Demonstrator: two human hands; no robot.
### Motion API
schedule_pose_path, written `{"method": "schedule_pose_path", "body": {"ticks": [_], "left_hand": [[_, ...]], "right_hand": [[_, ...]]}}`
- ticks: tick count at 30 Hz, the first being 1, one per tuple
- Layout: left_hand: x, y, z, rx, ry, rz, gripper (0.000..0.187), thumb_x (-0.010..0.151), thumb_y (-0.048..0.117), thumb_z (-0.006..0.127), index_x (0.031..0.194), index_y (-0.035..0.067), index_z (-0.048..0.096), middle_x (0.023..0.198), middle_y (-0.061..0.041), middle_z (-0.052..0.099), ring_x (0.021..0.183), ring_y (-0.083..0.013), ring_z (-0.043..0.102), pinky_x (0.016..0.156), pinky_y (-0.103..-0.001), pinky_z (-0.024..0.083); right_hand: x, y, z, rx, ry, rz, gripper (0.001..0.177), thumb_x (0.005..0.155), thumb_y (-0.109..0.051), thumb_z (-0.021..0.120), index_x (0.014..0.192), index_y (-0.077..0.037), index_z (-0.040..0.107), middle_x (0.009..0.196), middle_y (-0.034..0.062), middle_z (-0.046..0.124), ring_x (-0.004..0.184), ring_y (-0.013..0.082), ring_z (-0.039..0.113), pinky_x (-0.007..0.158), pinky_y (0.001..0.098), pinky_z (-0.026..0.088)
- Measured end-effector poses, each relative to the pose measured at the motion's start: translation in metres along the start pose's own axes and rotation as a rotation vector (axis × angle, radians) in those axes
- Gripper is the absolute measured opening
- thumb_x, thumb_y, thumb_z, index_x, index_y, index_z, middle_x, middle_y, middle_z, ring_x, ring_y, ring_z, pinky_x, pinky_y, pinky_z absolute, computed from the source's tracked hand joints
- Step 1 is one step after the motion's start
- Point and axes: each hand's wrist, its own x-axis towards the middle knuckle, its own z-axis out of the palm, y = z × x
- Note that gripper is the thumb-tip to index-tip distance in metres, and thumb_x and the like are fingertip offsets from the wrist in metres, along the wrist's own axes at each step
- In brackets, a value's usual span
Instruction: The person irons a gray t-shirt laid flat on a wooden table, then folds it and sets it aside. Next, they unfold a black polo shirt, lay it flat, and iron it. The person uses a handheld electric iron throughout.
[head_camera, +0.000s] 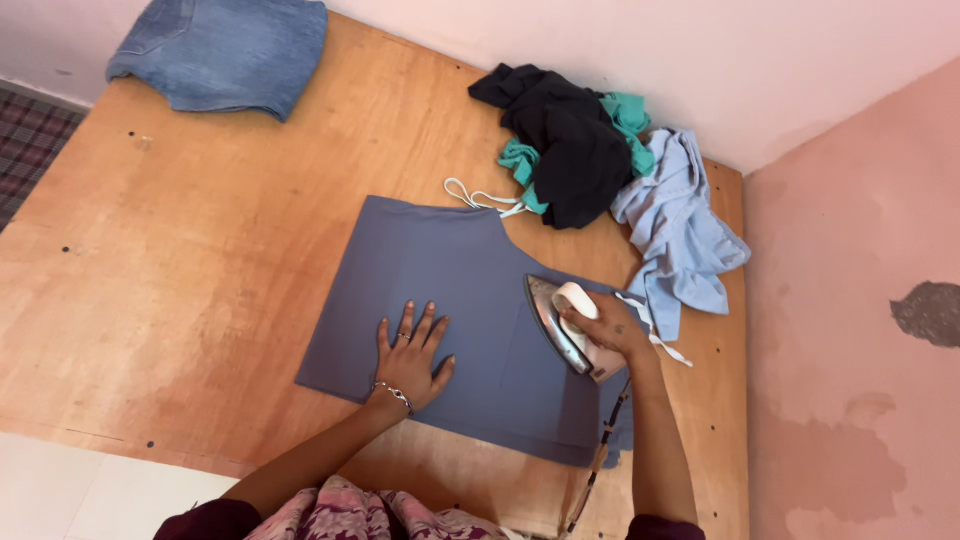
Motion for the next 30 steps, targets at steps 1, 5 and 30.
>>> {"method": "schedule_pose_path", "body": {"ticks": [1,5,30], "left_hand": [[0.000,0.000,0.000,-0.005,-0.001,-0.004,0.069,0.093,0.050,0.047,0.154,0.019,0.037,0.166,-0.008,0.021,0.155,-0.0339,0.008,0.118,-0.067,0.006],[0.000,0.000,0.001,-0.015,0.009,0.000,0.069,0.093,0.050,0.047,0.153,0.019,0.037,0.166,-0.009,0.022,0.154,-0.0336,0.008,0.117,-0.067,0.005],[-0.030,-0.036,0.008,-0.068,0.052,0.011,0.069,0.094,0.053,0.049,0.154,0.021,0.038,0.167,-0.005,0.025,0.155,-0.0265,0.014,0.121,-0.056,0.008]], "right_hand": [[0.006,-0.009,0.000,0.025,-0.021,-0.021,0.039,0.088,-0.041,0.072,0.100,-0.004,0.073,0.059,0.0024,0.060,0.044,0.0115,0.051,0.042,0.0297,0.040],[0.028,-0.038,0.007,0.055,-0.066,-0.113,0.041,0.086,-0.041,0.073,0.102,-0.004,0.073,0.061,0.0013,0.060,0.045,0.0102,0.051,0.043,0.0299,0.041],[0.007,-0.097,0.127,0.253,-0.086,-0.158,0.034,0.089,-0.039,0.067,0.097,-0.006,0.072,0.060,0.0017,0.064,0.041,0.0101,0.053,0.038,0.0289,0.042]]}}
